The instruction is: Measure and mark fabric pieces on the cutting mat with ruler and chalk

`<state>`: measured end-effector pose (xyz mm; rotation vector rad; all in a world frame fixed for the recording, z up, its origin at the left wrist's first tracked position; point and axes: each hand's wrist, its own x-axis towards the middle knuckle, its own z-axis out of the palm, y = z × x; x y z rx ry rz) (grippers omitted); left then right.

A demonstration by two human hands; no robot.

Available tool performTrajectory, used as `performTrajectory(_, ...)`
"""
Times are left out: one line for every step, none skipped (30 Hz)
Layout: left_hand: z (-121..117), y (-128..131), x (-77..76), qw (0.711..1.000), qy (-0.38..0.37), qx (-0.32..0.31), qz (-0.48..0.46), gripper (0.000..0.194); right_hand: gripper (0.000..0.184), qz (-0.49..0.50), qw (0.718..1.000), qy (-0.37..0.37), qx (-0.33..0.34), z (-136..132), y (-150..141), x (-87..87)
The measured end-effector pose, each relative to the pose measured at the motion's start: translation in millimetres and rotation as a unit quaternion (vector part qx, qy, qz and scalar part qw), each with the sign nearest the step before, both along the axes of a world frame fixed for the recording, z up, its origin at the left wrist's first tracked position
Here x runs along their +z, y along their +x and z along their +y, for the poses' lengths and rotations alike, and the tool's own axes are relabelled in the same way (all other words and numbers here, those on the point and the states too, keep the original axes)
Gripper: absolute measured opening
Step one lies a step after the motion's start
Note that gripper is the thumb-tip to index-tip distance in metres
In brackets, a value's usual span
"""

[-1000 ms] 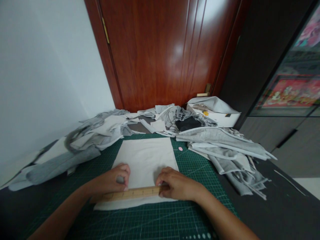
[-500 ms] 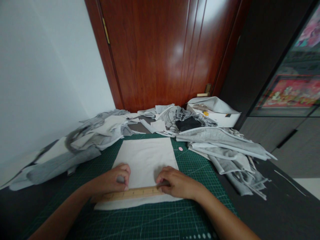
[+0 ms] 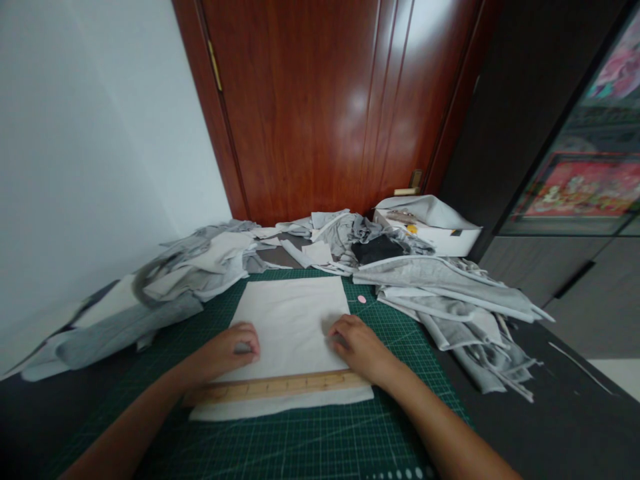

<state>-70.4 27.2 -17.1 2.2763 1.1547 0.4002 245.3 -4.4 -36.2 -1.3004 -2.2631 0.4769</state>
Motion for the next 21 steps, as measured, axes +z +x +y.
performTrajectory(2, -1, -0.2, 1.0, 0.007, 0.015, 0.006, 0.009, 0.016, -0.002, 1.0, 0.007, -0.009, 1, 1, -1.2)
performTrajectory(4, -3, -0.4, 0.999, 0.017, 0.031, 0.011, 0.01, 0.016, -0.005, 1.0, 0.015, -0.018, 2, 1, -2.6)
performTrajectory(6, -5, -0.5, 0.998, 0.032, 0.051, 0.016, 0.011, 0.017, -0.008, 0.999, 0.023, -0.026, 3, 2, -4.2)
performTrajectory(8, -8, -0.7, 0.996, 0.049, 0.073, 0.021, 0.013, 0.017, -0.012, 0.999, 0.032, -0.035, 5, 4, -5.9)
performTrajectory(10, -11, -1.0, 0.992, 0.07, 0.099, 0.027, 0.015, 0.018, -0.018, 0.998, 0.042, -0.043, 6, 5, -7.5)
performTrajectory(12, -14, -1.5, 0.987, 0.091, 0.127, 0.034, 0.017, 0.019, -0.025, 0.997, 0.05, -0.052, 8, 7, -9.0)
performTrajectory(14, -18, -2.1, 0.98, 0.113, 0.157, 0.042, 0.018, 0.02, -0.034, 0.996, 0.057, -0.062, 10, 8, -10.2)
performTrajectory(16, -21, -2.9, 0.973, 0.13, 0.183, 0.053, 0.019, 0.02, -0.045, 0.994, 0.062, -0.071, 11, 10, -11.2)
performTrajectory(18, -25, -3.7, 0.966, 0.144, 0.203, 0.066, 0.02, 0.021, -0.057, 0.993, 0.064, -0.081, 12, 11, -11.9)
performTrajectory(19, -27, -4.5, 0.961, 0.155, 0.215, 0.079, 0.02, 0.021, -0.069, 0.991, 0.065, -0.089, 14, 12, -12.4)
performTrajectory(21, -29, -5.3, 0.958, 0.16, 0.22, 0.089, 0.02, 0.021, -0.081, 0.99, 0.064, -0.096, 15, 12, -12.6)
performTrajectory(22, -31, -5.9, 0.957, 0.16, 0.22, 0.098, 0.019, 0.02, -0.09, 0.989, 0.062, -0.103, 16, 12, -12.7)
performTrajectory(22, -31, -6.2, 0.957, 0.158, 0.219, 0.104, 0.018, 0.02, -0.098, 0.987, 0.06, -0.109, 17, 12, -12.7)
performTrajectory(23, -31, -6.5, 0.957, 0.155, 0.218, 0.11, 0.016, 0.019, -0.104, 0.986, 0.059, -0.113, 17, 12, -12.4)
performTrajectory(23, -30, -6.6, 0.957, 0.153, 0.217, 0.117, 0.015, 0.018, -0.109, 0.985, 0.058, -0.118, 18, 11, -12.0)
performTrajectory(23, -30, -6.6, 0.957, 0.151, 0.216, 0.126, 0.015, 0.017, -0.112, 0.985, 0.058, -0.121, 18, 10, -11.5)
performTrajectory(23, -29, -6.7, 0.955, 0.152, 0.214, 0.135, 0.014, 0.016, -0.116, 0.984, 0.058, -0.123, 19, 8, -10.9)
performTrajectory(23, -28, -6.7, 0.954, 0.156, 0.212, 0.143, 0.015, 0.016, -0.119, 0.983, 0.06, -0.125, 19, 7, -10.2)
performTrajectory(23, -27, -6.8, 0.952, 0.161, 0.212, 0.149, 0.015, 0.016, -0.124, 0.982, 0.062, -0.126, 19, 6, -9.5)
performTrajectory(24, -26, -6.8, 0.951, 0.169, 0.21, 0.153, 0.015, 0.015, -0.13, 0.981, 0.065, -0.128, 20, 4, -8.9)
performTrajectory(25, -26, -6.7, 0.949, 0.176, 0.209, 0.155, 0.016, 0.016, -0.137, 0.98, 0.068, -0.13, 21, 3, -8.4)
